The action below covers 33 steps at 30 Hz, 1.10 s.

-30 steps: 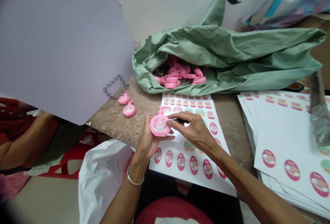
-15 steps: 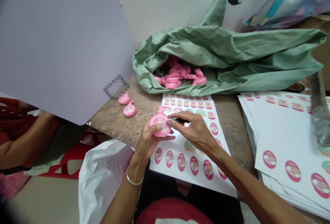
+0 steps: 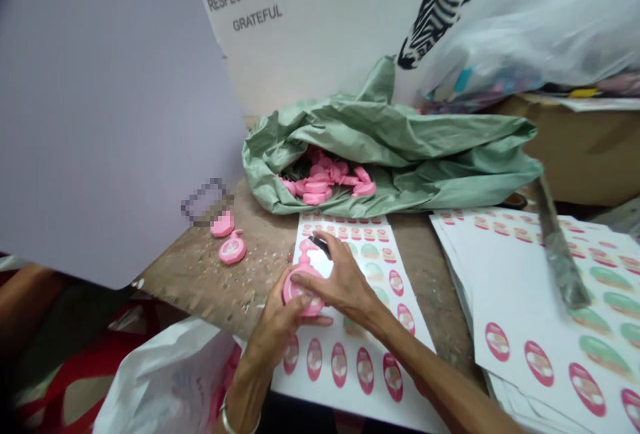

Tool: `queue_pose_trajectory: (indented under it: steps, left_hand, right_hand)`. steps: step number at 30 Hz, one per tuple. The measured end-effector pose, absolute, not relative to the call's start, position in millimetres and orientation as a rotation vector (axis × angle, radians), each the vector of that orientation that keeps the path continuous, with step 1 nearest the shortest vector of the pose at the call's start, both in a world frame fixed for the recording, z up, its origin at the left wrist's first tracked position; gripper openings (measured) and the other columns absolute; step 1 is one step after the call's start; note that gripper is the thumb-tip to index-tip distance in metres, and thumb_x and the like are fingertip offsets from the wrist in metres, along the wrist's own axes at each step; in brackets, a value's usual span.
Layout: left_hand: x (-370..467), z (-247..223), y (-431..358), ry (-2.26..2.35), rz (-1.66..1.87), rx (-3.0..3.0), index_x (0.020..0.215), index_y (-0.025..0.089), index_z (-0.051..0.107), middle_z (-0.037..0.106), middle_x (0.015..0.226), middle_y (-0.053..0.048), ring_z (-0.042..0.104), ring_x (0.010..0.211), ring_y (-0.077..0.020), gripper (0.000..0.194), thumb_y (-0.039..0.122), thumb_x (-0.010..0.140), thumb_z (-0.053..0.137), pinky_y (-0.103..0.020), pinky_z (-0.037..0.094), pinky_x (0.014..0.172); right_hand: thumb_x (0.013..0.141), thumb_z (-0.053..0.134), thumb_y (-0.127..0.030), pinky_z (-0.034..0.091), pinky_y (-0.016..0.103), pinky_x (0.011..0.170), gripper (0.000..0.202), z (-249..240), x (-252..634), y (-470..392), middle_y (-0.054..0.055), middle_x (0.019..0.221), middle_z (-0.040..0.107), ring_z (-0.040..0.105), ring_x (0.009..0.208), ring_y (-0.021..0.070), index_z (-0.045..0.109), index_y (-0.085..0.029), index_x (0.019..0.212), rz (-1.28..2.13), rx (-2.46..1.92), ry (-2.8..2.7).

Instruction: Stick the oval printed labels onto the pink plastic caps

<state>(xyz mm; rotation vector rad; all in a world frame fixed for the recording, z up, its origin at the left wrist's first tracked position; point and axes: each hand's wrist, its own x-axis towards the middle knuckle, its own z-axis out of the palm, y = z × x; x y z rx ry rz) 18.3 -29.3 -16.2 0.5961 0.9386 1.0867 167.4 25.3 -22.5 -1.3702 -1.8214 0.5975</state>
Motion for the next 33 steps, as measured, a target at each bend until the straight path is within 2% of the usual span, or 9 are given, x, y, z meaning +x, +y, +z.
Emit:
queue_pose_trajectory:
  steps: [3, 9, 13, 16, 19, 24, 28, 31, 33]
  left_hand:
    - [6.2, -29.1, -28.8, 0.991, 1.093, 0.588, 0.112, 0.013, 0.057, 0.066, 0.101, -0.013, 0.066, 0.08, -0.0222, 0.055, 0.035, 0.066, 0.078, -0.033, 0.06, 0.059]
    - [-55.2, -65.2, 9.5, 1.553, 1.239, 0.735, 0.104, 0.015, 0.06, 0.066, 0.079, -0.004, 0.061, 0.063, -0.0172, 0.054, 0.048, 0.065, 0.077, -0.03, 0.053, 0.057]
    - [-88.7, -70.2, 44.0, 2.009, 1.218, 1.037, 0.1, 0.016, 0.067, 0.07, 0.088, -0.009, 0.064, 0.084, -0.0274, 0.049, 0.058, 0.075, 0.063, -0.037, 0.049, 0.078]
    - [-94.2, -60.4, 55.7, 2.21, 1.206, 1.29, 0.11, 0.017, 0.064, 0.066, 0.109, -0.014, 0.061, 0.1, -0.0315, 0.048, 0.056, 0.084, 0.053, -0.043, 0.046, 0.089]
    - [-84.0, -49.2, 52.7, 2.338, 1.434, 1.531, 0.119, 0.017, 0.058, 0.057, 0.125, -0.016, 0.053, 0.116, -0.0317, 0.047, 0.049, 0.084, 0.056, -0.045, 0.041, 0.098]
    - [-44.3, -44.2, 36.5, 1.855, 1.466, 1.477, 0.096, 0.02, 0.065, 0.067, 0.098, -0.009, 0.062, 0.087, -0.022, 0.02, 0.035, 0.087, 0.055, -0.031, 0.049, 0.078]
    - [-12.4, -44.4, 31.8, 1.583, 1.36, 1.26, 0.082, 0.018, 0.066, 0.066, 0.075, -0.005, 0.059, 0.068, -0.0176, 0.022, 0.037, 0.086, 0.057, -0.026, 0.047, 0.064]
    - [7.0, -38.3, 29.3, 1.37, 1.318, 1.042, 0.08, 0.015, 0.066, 0.066, 0.077, -0.005, 0.057, 0.063, -0.0145, 0.03, 0.045, 0.083, 0.061, -0.025, 0.049, 0.06]
    - [19.7, -31.1, 23.5, 1.217, 1.283, 0.878, 0.087, 0.014, 0.068, 0.069, 0.091, -0.009, 0.061, 0.07, -0.0152, 0.036, 0.05, 0.081, 0.064, -0.027, 0.052, 0.066]
  right_hand:
    - [0.07, 0.071, -0.056, 0.048, 0.043, 0.093, 0.064, -41.0, 179.5, 59.6, 0.013, 0.118, 0.065, 0.06, 0.108, 0.0284, 0.057, -0.018, 0.119, 0.513, -1.471, -1.758]
    - [0.088, 0.052, -0.045, 0.048, 0.033, 0.082, 0.036, -47.3, 205.3, 168.0, 0.009, 0.106, 0.071, 0.066, 0.096, 0.0222, 0.063, -0.018, 0.11, 0.34, -1.847, -1.783]
    - [0.082, 0.059, -0.053, 0.045, 0.033, 0.084, 0.048, -45.8, 179.5, 220.2, 0.011, 0.112, 0.069, 0.063, 0.105, 0.0251, 0.06, -0.019, 0.117, 0.292, -1.866, -1.882]
    - [0.075, 0.066, -0.057, 0.045, 0.036, 0.079, 0.058, -52.8, 163.7, 238.5, 0.018, 0.104, 0.07, 0.064, 0.102, 0.0308, 0.063, -0.012, 0.111, 0.287, -1.933, -1.943]
    - [0.078, 0.065, -0.049, 0.043, 0.036, 0.079, 0.048, -59.4, 164.7, 243.3, 0.025, 0.099, 0.069, 0.064, 0.1, 0.033, 0.066, -0.006, 0.099, 0.257, -1.961, -1.994]
    - [0.081, 0.061, -0.032, 0.042, 0.034, 0.076, 0.03, -45.7, 194.6, 231.6, 0.024, 0.092, 0.071, 0.066, 0.092, 0.0307, 0.068, -0.007, 0.095, 0.181, -1.92, -2.015]
    - [0.09, 0.047, -0.037, 0.043, 0.027, 0.067, 0.035, -20.4, 221.7, 198.1, 0.011, 0.084, 0.072, 0.066, 0.078, 0.0214, 0.069, -0.012, 0.099, 0.149, -1.821, -1.933]
    - [0.095, 0.035, -0.042, 0.043, 0.024, 0.058, 0.045, -9.6, 228.7, 151.4, 0.004, 0.073, 0.069, 0.063, 0.066, 0.016, 0.069, -0.013, 0.096, 0.178, -1.707, -1.902]
    - [0.094, 0.041, -0.041, 0.045, 0.024, 0.058, 0.039, -10.3, 224.9, 112.4, 0.003, 0.072, 0.068, 0.061, 0.062, 0.0147, 0.068, -0.014, 0.096, 0.142, -1.552, -1.889]
